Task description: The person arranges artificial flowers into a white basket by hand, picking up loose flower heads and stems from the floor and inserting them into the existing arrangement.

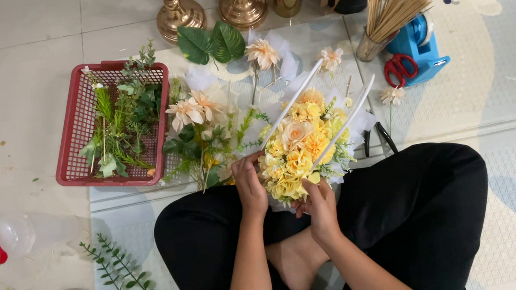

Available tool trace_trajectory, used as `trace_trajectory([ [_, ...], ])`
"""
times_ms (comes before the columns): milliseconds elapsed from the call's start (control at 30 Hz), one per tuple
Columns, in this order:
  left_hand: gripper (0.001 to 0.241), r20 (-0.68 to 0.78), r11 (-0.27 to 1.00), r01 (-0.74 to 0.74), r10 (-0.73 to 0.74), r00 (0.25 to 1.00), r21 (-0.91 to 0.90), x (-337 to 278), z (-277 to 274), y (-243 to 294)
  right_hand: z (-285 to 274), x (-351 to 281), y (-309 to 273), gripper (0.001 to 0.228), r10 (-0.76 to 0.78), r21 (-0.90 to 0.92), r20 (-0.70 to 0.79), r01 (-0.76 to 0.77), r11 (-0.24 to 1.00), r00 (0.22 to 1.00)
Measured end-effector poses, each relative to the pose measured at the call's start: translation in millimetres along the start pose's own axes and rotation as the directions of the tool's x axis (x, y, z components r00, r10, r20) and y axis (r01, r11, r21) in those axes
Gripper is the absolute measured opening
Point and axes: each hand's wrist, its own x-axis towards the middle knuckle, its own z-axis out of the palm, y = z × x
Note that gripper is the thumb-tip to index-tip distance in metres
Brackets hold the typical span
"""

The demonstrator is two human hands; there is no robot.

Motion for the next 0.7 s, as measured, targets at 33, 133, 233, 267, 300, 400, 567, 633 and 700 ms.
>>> trace_trajectory([
  [33,0.056,0.000,1.000,0.000,0.000,1.000,-0.002,0,0,0,4,-4,-7,0.018,-0.001,-0.001,-0.001,0.001,1.000,1.000],
  [133,0.055,-0.002,1.000,0.012,-0.012,1.000,-0.011,-1,0,0,7,-7,-13,0.019,-0.004,-0.047,0.007,0.005,0.999,1.000],
  [233,0.055,-0.001,0.999,0.014,-0.014,1.000,-0.038,0,0,-1,-2,4,5,0.016,0.008,-0.028,-0.003,-0.009,1.000,1.000],
  [267,0.054,-0.001,1.000,0.003,-0.003,1.000,-0.018,0,0,-3,-1,5,5,0.015,0.003,-0.054,-0.001,-0.003,0.999,1.000],
  [300,0.053,0.001,1.000,-0.006,0.006,1.000,0.001,-1,0,-6,-2,4,7,0.015,-0.001,-0.079,-0.001,0.001,0.997,1.000],
  [400,0.052,-0.005,1.000,-0.019,0.019,1.000,-0.004,-1,0,-6,5,-1,-2,0.019,-0.047,-0.164,0.013,0.048,0.985,0.999],
  [567,0.052,-0.006,1.000,-0.019,0.019,1.000,-0.012,0,-1,0,11,-4,-9,0.022,-0.093,-0.236,0.015,0.093,0.967,0.996],
  [633,0.052,-0.009,1.000,-0.022,0.022,1.000,-0.020,0,0,-2,9,0,-2,0.020,-0.094,-0.239,-0.014,0.088,0.967,0.995],
  [700,0.051,-0.012,0.999,-0.042,0.042,0.999,-0.002,0,0,-3,8,6,4,0.016,-0.086,-0.250,-0.068,0.066,0.966,0.994],
])
